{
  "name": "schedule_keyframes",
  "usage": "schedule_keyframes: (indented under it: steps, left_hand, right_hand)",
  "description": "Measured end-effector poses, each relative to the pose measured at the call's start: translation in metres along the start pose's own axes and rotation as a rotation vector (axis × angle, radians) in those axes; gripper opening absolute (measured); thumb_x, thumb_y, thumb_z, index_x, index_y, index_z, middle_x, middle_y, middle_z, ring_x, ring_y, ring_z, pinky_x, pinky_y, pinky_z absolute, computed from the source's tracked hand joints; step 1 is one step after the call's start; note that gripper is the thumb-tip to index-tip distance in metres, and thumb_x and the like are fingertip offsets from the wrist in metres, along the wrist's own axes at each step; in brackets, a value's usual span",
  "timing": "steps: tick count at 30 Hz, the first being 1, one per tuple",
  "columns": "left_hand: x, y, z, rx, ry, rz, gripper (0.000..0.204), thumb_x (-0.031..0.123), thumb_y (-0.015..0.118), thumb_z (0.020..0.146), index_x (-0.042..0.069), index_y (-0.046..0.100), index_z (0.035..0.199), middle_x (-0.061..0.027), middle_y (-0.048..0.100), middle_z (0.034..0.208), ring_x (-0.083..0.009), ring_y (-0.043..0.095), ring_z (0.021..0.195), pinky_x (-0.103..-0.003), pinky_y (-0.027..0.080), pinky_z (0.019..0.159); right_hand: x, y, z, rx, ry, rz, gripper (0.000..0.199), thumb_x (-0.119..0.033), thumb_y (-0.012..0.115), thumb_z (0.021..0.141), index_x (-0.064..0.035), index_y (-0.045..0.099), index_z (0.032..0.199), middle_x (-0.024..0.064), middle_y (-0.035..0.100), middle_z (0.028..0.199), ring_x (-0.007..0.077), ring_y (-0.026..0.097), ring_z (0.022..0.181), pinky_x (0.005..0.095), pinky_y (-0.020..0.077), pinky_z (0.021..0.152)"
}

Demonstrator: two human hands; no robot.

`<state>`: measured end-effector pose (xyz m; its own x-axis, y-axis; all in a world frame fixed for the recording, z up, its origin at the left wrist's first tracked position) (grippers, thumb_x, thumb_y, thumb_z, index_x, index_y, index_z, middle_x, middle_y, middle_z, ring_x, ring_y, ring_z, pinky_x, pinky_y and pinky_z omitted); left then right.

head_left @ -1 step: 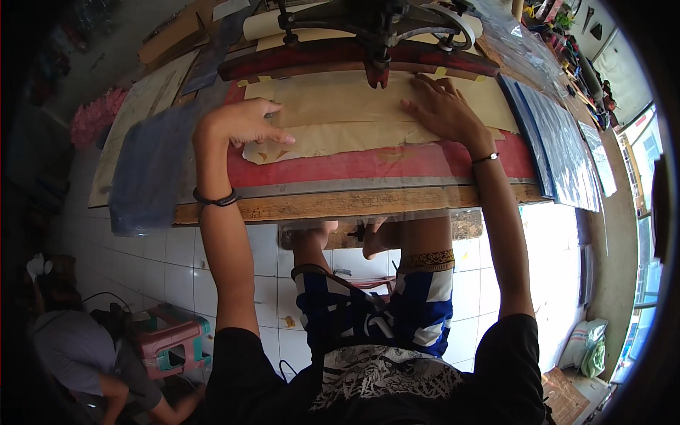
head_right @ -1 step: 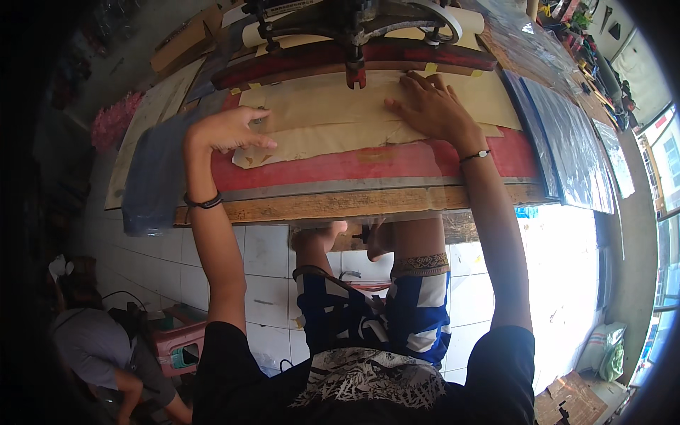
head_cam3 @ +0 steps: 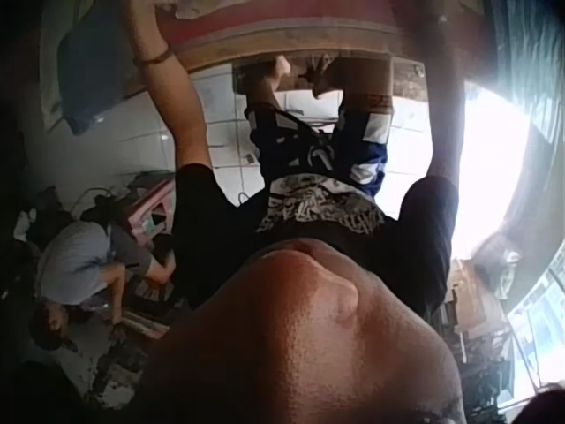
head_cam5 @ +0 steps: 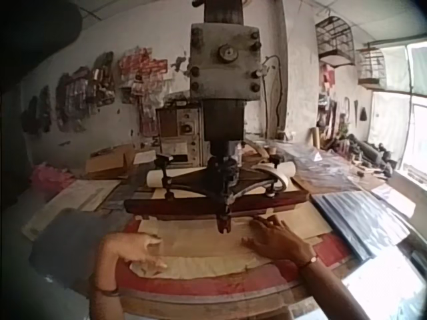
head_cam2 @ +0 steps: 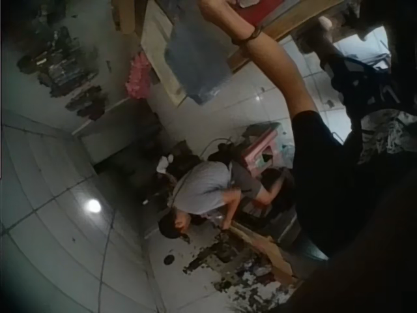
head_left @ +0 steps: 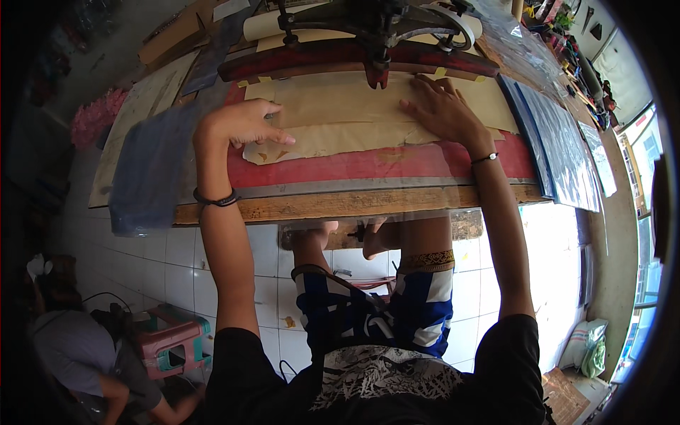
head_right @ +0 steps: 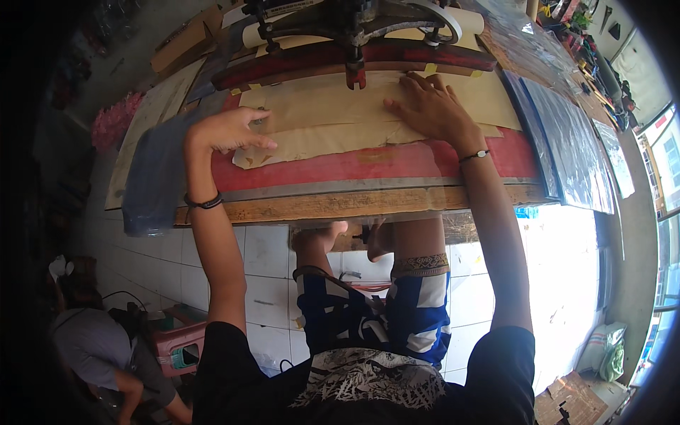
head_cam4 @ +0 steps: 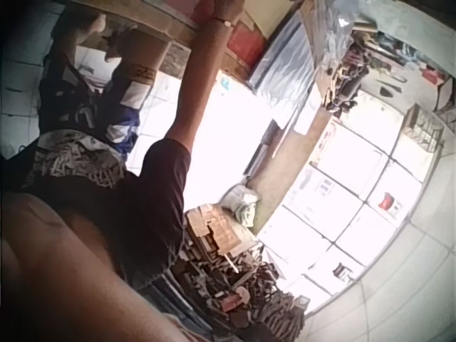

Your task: The person separates plastic film by hand, positions it onto the worktable under the press mechanism, and smooths it flat across the surface.

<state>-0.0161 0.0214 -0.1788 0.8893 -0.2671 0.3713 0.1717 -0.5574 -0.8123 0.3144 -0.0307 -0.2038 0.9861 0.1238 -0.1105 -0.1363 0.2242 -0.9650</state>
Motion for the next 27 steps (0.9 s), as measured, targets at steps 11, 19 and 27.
schedule_keyframes:
  steps: [11, 19, 27]
  left_hand:
    - [-0.001, 0.002, -0.002, 0.014, -0.013, -0.016, 0.102, 0.048, 0.083, 0.075, 0.003, 0.035, 0.153, -0.0062, 0.059, 0.075, -0.0127, 0.054, 0.061, -0.027, 0.044, 0.050]
    - [0.000, 0.004, 0.001, -0.012, -0.014, -0.024, 0.106, 0.047, 0.084, 0.073, 0.002, 0.033, 0.154, -0.0114, 0.066, 0.085, -0.0153, 0.060, 0.068, -0.029, 0.046, 0.052]
    - [-0.005, 0.004, 0.002, 0.023, -0.016, -0.049, 0.105, 0.046, 0.084, 0.073, 0.002, 0.033, 0.154, -0.0099, 0.065, 0.084, -0.0133, 0.058, 0.066, -0.028, 0.045, 0.051]
  right_hand:
    - [-0.004, -0.018, -0.016, 0.072, -0.067, 0.105, 0.062, -0.055, 0.044, 0.100, -0.0050, 0.058, 0.135, 0.0130, 0.047, 0.150, 0.0406, 0.044, 0.133, 0.0492, 0.0367, 0.110]
    - [-0.007, -0.027, -0.021, 0.068, -0.216, 0.240, 0.039, -0.035, 0.061, 0.096, -0.0031, 0.070, 0.117, 0.0142, 0.067, 0.126, 0.0347, 0.055, 0.122, 0.0405, 0.0454, 0.104]
    - [-0.006, -0.038, -0.021, 0.060, -0.201, 0.338, 0.027, -0.022, 0.065, 0.093, -0.0026, 0.072, 0.111, 0.0164, 0.071, 0.111, 0.0338, 0.067, 0.097, 0.0395, 0.0535, 0.089]
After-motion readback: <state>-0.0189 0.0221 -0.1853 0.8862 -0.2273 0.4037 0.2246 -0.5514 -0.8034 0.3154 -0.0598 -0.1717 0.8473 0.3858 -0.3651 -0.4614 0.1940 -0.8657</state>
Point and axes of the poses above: each hand's wrist, its own z-axis towards the middle knuckle, its own y-axis out of the palm, x = y × z, the point moved 6 cm from there along z, towards the middle knuckle
